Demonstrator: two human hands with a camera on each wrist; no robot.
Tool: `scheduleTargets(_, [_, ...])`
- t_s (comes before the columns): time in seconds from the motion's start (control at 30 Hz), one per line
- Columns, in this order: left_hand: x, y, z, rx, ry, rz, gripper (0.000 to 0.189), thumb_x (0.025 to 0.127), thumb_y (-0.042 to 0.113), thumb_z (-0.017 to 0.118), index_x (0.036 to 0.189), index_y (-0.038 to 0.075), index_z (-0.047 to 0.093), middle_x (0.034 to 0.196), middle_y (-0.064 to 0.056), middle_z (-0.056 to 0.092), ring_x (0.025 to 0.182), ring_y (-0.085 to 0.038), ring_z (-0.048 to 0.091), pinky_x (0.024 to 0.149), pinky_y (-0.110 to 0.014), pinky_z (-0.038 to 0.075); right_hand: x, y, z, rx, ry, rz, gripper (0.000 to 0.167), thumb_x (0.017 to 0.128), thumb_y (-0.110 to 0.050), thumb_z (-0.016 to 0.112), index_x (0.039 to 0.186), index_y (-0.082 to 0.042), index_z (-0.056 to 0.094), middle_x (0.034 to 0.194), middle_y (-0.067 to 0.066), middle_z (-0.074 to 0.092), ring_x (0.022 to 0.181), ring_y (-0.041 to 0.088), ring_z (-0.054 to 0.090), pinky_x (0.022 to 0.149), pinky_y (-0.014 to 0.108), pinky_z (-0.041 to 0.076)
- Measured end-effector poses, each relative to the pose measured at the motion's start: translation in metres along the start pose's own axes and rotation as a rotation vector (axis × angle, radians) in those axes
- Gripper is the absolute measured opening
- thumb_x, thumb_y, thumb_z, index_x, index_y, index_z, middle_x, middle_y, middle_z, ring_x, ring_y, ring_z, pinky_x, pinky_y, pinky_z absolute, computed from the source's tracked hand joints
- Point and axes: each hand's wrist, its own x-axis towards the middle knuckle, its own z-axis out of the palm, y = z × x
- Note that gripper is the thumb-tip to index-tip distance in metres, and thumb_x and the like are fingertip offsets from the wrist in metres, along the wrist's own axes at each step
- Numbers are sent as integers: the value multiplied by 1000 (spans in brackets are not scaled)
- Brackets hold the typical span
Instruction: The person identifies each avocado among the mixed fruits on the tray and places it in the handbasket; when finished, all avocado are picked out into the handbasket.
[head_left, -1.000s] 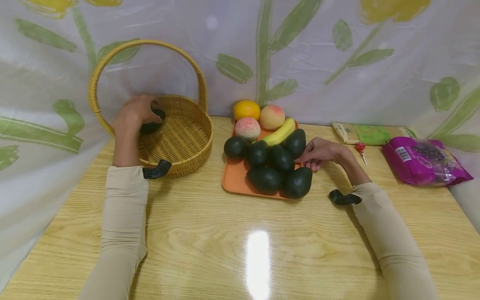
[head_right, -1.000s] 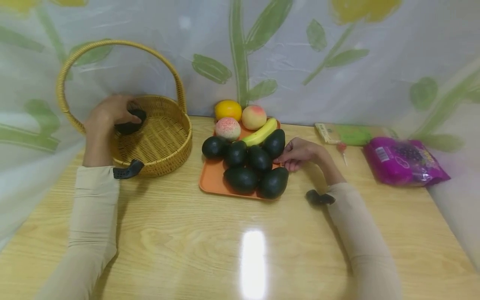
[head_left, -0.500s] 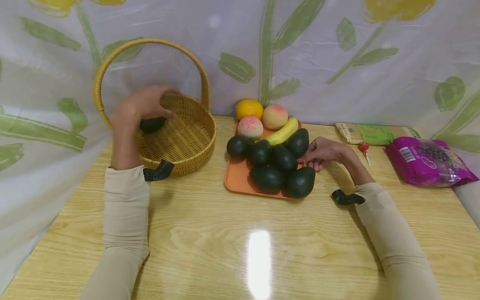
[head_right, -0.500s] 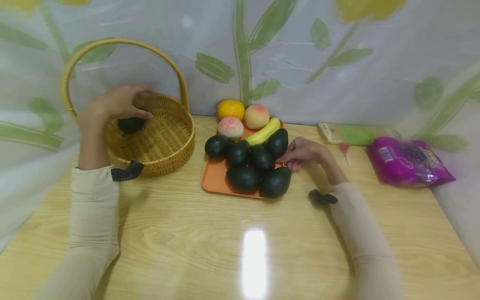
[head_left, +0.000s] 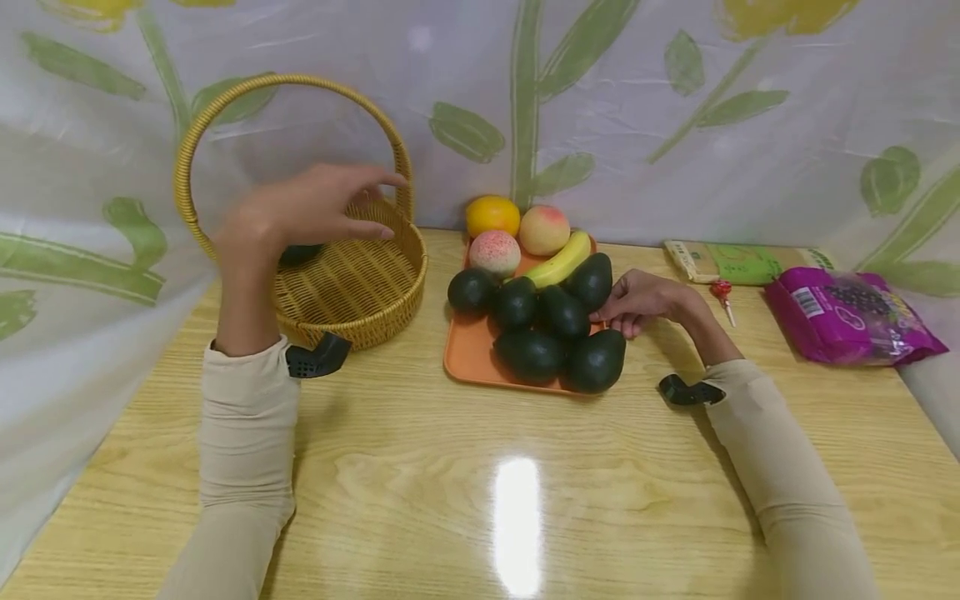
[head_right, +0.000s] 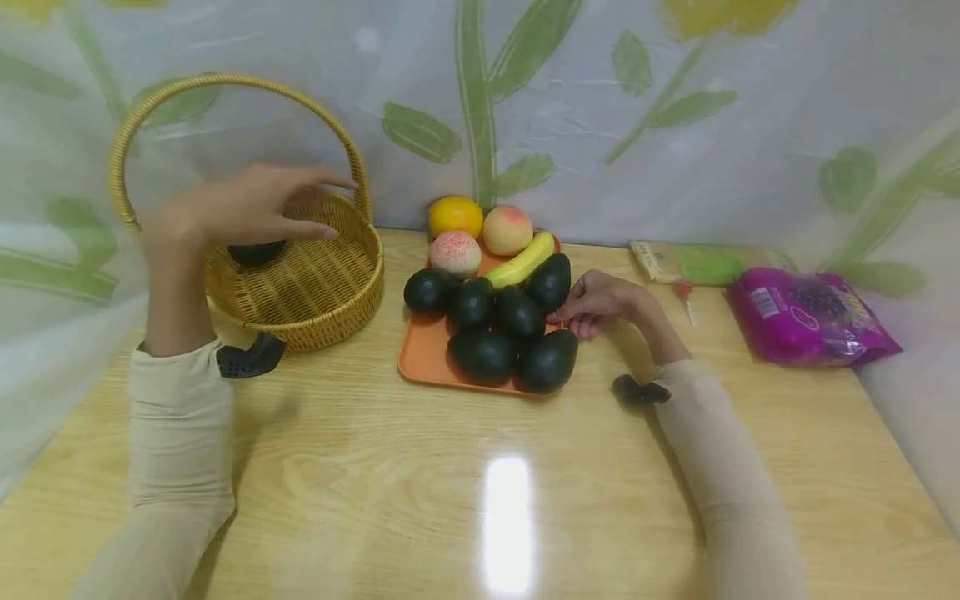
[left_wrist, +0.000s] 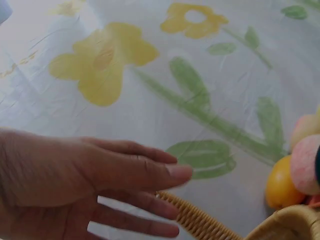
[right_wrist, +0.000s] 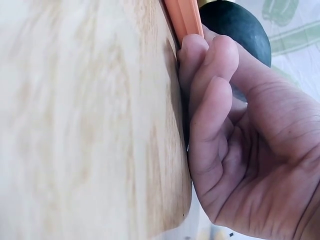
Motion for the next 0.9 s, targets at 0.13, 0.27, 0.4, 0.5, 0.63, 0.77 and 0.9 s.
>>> scheduleTargets(0.13, [11, 14, 8, -42, 9, 56, 59, 103, 27, 68, 157, 17, 47, 138, -18, 65, 127, -36, 62, 111, -55, 46, -3, 1, -1, -8, 7, 24, 26, 95, -28, 78, 80, -7, 80, 60, -3, 70, 50, 4, 63, 53, 20, 54])
scheduleTargets(0.27, [22, 22, 15, -69, -16, 81, 57, 103, 26, 67, 156, 17, 48, 134, -15, 68, 129, -35, 63, 111, -54, 48, -2, 2, -1, -7, 8, 39, 27, 95, -30, 78, 79, -8, 80, 61, -4, 71, 50, 5, 64, 53, 20, 54])
scheduleTargets(0.4, [30, 26, 21, -73, -36, 93, 56, 104, 24, 66, 156, 17, 47, 141, -13, 65, 132, -34, 62, 111, -54, 49, -2, 4, -2, 0, 6, 32, 25, 94, -30, 79, 79, -9, 80, 61, -4, 71, 50, 4, 64, 53, 20, 54])
scheduleTargets(0.5, [35, 29, 25, -63, -46, 101, 55, 104, 27, 65, 156, 18, 47, 147, -11, 61, 131, -33, 61, 111, -53, 49, -3, 5, -3, -10, 9, 12, 24, 93, -30, 80, 82, -9, 81, 62, -5, 71, 51, 4, 65, 54, 20, 55])
scheduleTargets(0.63, [44, 37, 30, -57, -69, 125, 57, 105, 31, 64, 158, 17, 46, 152, -9, 57, 135, -31, 58, 114, -51, 46, -8, 7, -3, -22, 25, 6, 24, 94, -29, 79, 84, -7, 80, 62, -4, 71, 52, 4, 64, 55, 21, 55])
scheduleTargets(0.77, [53, 48, 35, -48, -80, 146, 60, 105, 35, 63, 159, 17, 43, 160, -8, 50, 145, -31, 49, 121, -51, 39, -11, 10, -3, -12, 25, 17, 23, 95, -27, 78, 85, -6, 81, 62, -4, 70, 51, 5, 64, 54, 21, 55])
scheduleTargets(0.9, [61, 56, 43, -31, -72, 176, 60, 104, 40, 64, 157, 19, 46, 162, -6, 47, 142, -32, 50, 120, -49, 40, -11, 10, -4, -11, 25, 9, 24, 93, -28, 80, 82, -7, 80, 62, -4, 71, 51, 5, 64, 54, 20, 54])
